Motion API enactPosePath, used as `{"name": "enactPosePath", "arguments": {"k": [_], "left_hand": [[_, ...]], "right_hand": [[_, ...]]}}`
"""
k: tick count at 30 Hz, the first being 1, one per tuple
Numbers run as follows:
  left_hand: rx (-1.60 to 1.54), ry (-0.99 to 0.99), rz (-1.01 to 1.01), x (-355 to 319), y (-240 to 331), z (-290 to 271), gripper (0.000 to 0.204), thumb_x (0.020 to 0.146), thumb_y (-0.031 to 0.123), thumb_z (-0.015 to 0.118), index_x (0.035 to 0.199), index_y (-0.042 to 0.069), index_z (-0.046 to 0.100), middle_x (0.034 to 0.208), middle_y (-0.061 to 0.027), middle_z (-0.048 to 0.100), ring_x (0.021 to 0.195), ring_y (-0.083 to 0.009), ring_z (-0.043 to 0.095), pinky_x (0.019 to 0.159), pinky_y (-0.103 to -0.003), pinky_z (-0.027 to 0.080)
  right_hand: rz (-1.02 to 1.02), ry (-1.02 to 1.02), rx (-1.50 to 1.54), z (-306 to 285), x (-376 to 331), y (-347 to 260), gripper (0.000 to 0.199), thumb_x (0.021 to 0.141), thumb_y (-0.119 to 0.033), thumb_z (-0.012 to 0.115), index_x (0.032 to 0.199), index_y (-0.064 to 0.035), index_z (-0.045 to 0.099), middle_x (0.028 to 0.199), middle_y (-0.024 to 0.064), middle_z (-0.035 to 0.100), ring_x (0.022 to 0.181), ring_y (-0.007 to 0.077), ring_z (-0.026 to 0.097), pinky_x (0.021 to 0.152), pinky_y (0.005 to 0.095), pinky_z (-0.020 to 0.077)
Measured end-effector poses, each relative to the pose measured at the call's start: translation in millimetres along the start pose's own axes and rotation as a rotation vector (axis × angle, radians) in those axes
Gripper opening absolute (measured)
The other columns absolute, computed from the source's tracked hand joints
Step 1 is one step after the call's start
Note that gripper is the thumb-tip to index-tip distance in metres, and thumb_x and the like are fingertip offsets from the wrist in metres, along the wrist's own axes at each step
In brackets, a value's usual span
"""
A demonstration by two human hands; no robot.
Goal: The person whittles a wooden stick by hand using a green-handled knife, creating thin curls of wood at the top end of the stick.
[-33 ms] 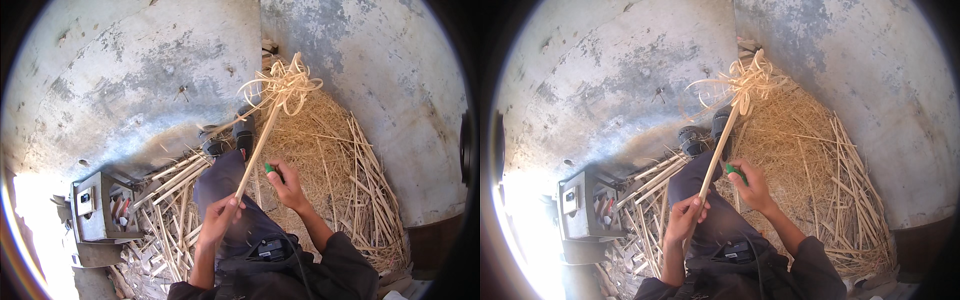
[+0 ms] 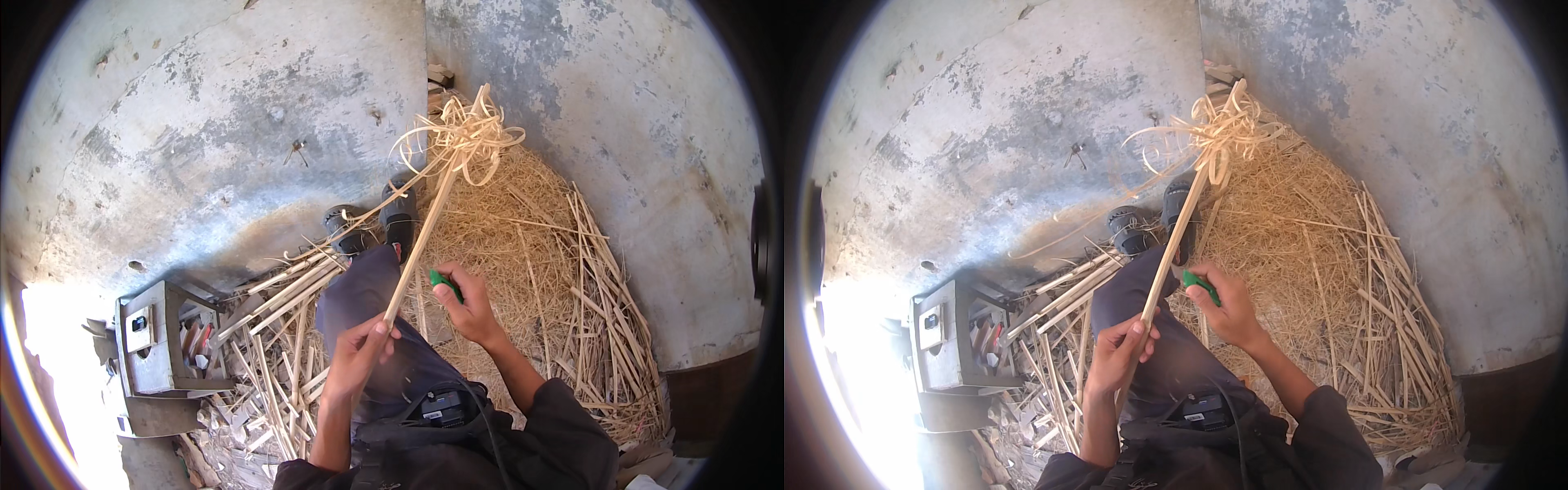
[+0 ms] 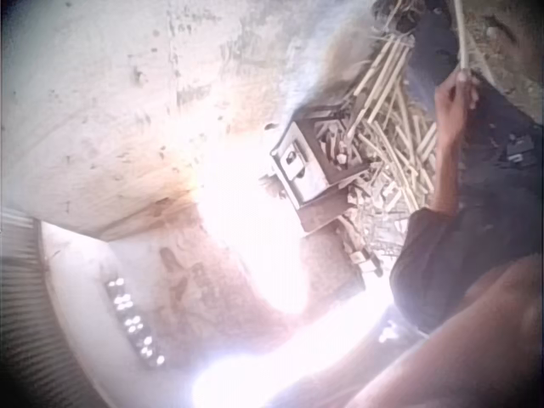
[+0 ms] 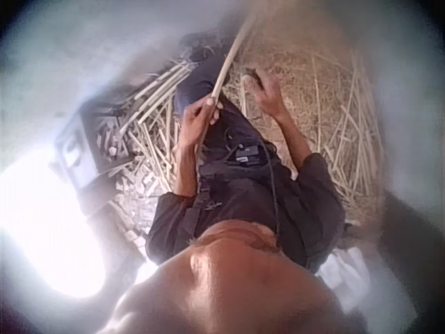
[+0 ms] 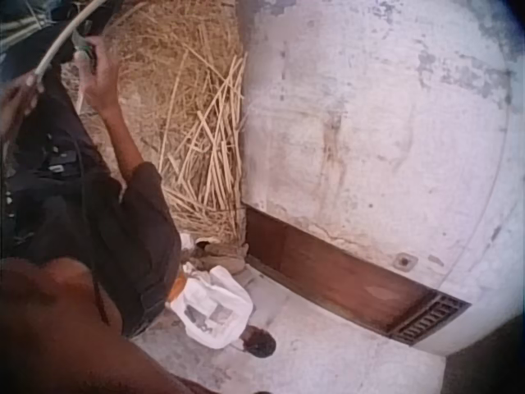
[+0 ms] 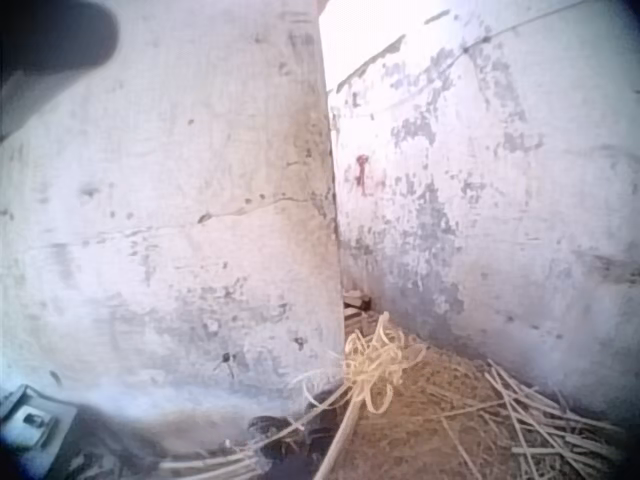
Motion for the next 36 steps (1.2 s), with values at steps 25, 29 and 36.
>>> {"name": "enactPosePath", "arguments": {"k": [25,29,36], "left_hand": [[0.266,0.176,0.241,7,30,17,0.034,0.112,0.019,0.065,0.141,0.003,0.073,0.099,-0.0025,0.07,0.073,-0.0043,0.055,0.06,-0.021,0.044],[0.3,0.189,0.256,6,30,18,0.034,0.113,0.019,0.064,0.141,0.002,0.073,0.097,-0.0015,0.069,0.073,-0.0035,0.054,0.061,-0.021,0.043],[0.35,0.188,0.291,4,34,19,0.035,0.114,0.019,0.062,0.142,0.001,0.071,0.094,-0.0004,0.066,0.073,-0.0033,0.053,0.061,-0.021,0.042]], "right_hand": [[-0.27,0.002,-0.425,12,-9,-17,0.038,0.1,-0.042,0.078,0.114,-0.0067,0.077,0.093,0.009,0.076,0.073,0.0278,0.075,0.062,0.0387,0.057],[-0.288,-0.001,-0.459,13,-12,-20,0.038,0.099,-0.044,0.077,0.113,-0.0081,0.078,0.092,0.0083,0.075,0.072,0.0269,0.074,0.06,0.0389,0.0564],[-0.304,0.007,-0.478,16,-13,-26,0.039,0.099,-0.046,0.077,0.111,-0.0093,0.079,0.09,0.0063,0.075,0.069,0.0255,0.073,0.058,0.038,0.0558]]}}
Point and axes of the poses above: each hand's wrist, its own x-axis towards the middle knuckle, its own z-axis out of the palm, y = z × x, the point moved 6 cm from there along x, towards the middle knuckle
